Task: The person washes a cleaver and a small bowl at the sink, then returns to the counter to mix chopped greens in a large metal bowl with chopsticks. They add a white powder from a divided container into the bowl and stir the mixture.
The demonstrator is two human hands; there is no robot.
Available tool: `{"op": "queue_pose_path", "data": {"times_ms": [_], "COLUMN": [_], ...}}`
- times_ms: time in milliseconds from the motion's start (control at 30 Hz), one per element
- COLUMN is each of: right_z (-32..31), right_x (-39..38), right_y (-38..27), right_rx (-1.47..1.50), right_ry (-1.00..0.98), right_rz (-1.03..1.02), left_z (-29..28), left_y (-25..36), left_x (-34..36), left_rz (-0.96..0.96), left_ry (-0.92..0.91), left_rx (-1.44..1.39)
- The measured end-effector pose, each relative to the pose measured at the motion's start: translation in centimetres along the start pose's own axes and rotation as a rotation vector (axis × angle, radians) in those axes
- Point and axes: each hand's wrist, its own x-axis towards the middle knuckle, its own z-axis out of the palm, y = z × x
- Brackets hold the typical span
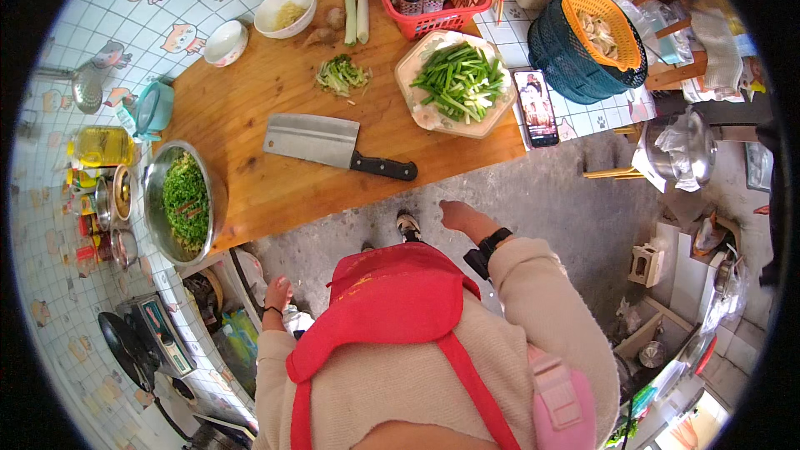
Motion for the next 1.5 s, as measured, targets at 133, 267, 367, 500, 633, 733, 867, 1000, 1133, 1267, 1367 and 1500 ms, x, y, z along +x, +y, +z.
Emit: {"op": "queue_pose_path", "data": {"times_ms": [133, 267, 367, 500, 633, 733, 867, 1000, 1133, 1267, 1367, 1500], "right_z": [-2.2, -3.2, -4.1, -6.4, -7.7, -8.0, -8.0, -7.8, -8.5, -9.8, -10.6, -11.4], "right_x": [-0.5, -1.3, -3.0, -4.1, -4.5, -4.1, -4.1, -4.7, -4.0, -1.5, 0.0, 1.8], "right_y": [-4.8, -10.7, -15.0, -22.7, -29.9, -33.6, -37.2, -40.0, -42.5, -45.0, -46.7, -48.2], "right_rx": [-0.078, -0.098, -0.037, 0.089, 0.087, 0.094, 0.133, 0.271, 0.405, 0.675, 0.964, 0.793], "right_ry": [-0.027, -0.127, -0.03, -0.106, 0.164, 0.47, 0.443, 0.481, 0.531, 0.564, 0.384, 0.43], "right_rz": [-0.187, -0.306, -0.382, -0.342, -0.435, -0.613, -0.417, -0.327, -0.405, -0.592, -0.623, -0.76], "left_z": [0.4, -0.3, -1.9, -5.2, -9.1, -12.1, -14.7, -16.1, -17.8, -18.3, -17.9, -17.5], "left_y": [2.0, 3.1, 2.1, -1.9, -5.9, -6.5, -4.5, 0.8, 5.7, 10.3, 13.2, 15.7], "left_x": [-1.1, -1.3, -0.3, 1.8, 4.0, 4.8, 2.0, -1.5, -4.6, -7.3, -8.8, -9.3], "left_rz": [0.154, 0.142, 0.125, 0.133, 0.116, 0.057, 0.312, 0.587, 0.703, 0.728, 0.761, 0.783], "left_ry": [0.101, 0.055, 0.026, -0.028, -0.016, -0.083, -0.014, 0.044, 0.081, 0.157, 0.171, 0.119], "left_rx": [-0.128, -0.047, -0.086, -0.154, -0.149, -0.359, -0.379, -0.247, -0.413, -0.662, -0.81, -0.865]}}
